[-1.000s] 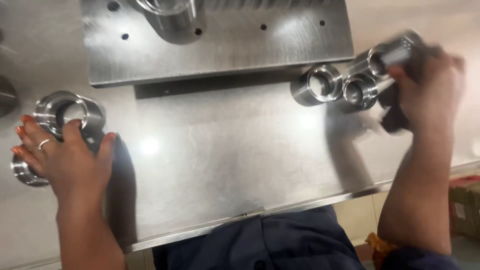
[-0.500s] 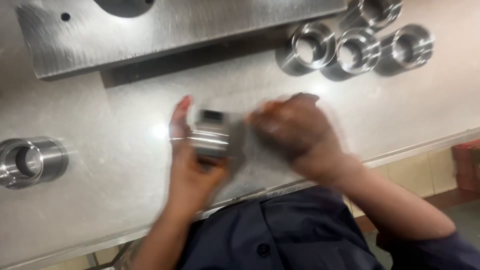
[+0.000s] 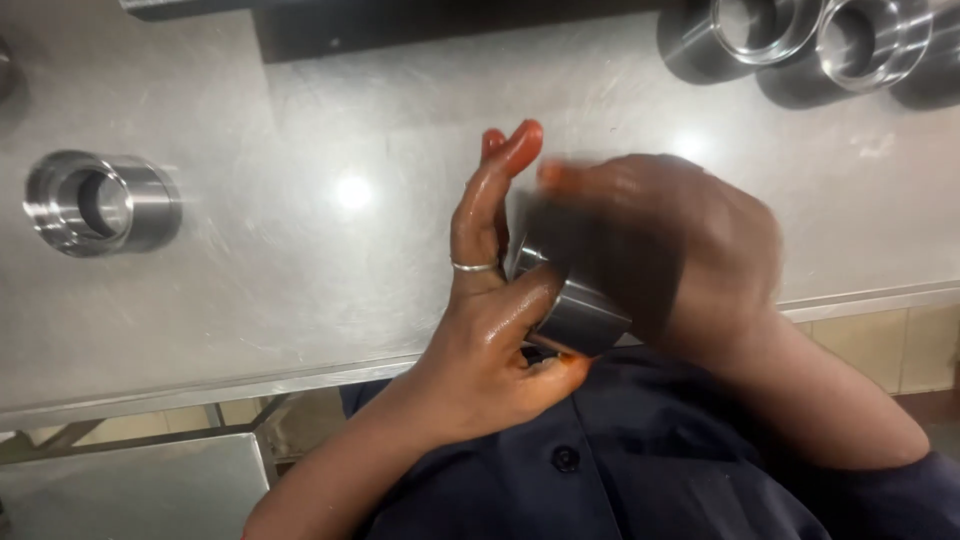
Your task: Cleaning and inspecting metal rings using a cloth and a dial indicator gauge.
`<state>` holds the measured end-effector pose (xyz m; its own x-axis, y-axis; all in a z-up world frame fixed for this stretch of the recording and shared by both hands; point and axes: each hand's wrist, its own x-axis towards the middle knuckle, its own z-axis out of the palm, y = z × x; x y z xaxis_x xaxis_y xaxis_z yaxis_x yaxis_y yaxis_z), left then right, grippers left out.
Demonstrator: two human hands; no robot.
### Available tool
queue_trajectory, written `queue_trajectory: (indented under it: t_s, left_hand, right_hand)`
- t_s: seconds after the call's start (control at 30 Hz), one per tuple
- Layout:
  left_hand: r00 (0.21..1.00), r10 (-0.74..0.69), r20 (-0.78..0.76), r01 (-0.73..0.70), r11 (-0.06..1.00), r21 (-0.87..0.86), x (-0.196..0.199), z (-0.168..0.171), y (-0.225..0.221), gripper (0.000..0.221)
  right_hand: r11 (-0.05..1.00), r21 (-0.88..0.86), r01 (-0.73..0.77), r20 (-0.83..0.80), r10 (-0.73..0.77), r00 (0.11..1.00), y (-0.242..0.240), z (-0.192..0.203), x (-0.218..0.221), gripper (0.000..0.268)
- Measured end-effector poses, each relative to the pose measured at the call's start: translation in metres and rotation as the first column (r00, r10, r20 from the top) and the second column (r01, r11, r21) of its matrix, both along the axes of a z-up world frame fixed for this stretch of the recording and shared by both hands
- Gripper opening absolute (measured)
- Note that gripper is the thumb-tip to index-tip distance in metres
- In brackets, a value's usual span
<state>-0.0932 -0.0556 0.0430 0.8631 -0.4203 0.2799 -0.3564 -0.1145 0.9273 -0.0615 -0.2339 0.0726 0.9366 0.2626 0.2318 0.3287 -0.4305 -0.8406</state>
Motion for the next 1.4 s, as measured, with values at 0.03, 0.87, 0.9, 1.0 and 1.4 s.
queue_trajectory:
  t_s: [0.03, 0.87, 0.9, 1.0, 1.4]
  left_hand:
    - [0.999, -0.017, -0.029, 0.016, 0.999, -0.047, 0.002, 0.001, -0.002, 0.019]
    - [0.703, -0.535, -0.469, -0.376, 0.281, -0.883, 0.018, -0.006, 0.013, 0.090]
    - [0.710, -0.526, -0.468, -0.376, 0.279, -0.884, 0.018, -0.010, 0.014, 0.090]
    - [0.697, -0.447, -0.560, -0.436, 0.356, -0.827, 0.020, -0.024, 0.014, 0.086]
    - [0.529, -0.449, -0.720, -0.707, 0.236, -0.667, 0.026, -0.031, 0.001, 0.045]
  right_hand:
    - [0.995, -0.102, 0.017, 0.254, 0.010, 0.967, -0.001, 0.001, -0.001, 0.040]
    - [0.917, -0.397, -0.027, 0.626, 0.292, 0.723, 0.007, -0.029, -0.025, 0.031]
    - [0.918, -0.395, -0.036, 0.629, 0.299, 0.718, -0.002, -0.035, -0.023, 0.031]
    - [0.952, -0.295, 0.083, 0.609, 0.120, 0.784, -0.016, -0.039, -0.015, 0.043]
    - [0.955, -0.227, -0.188, 0.352, 0.261, 0.899, -0.004, -0.025, 0.003, 0.047]
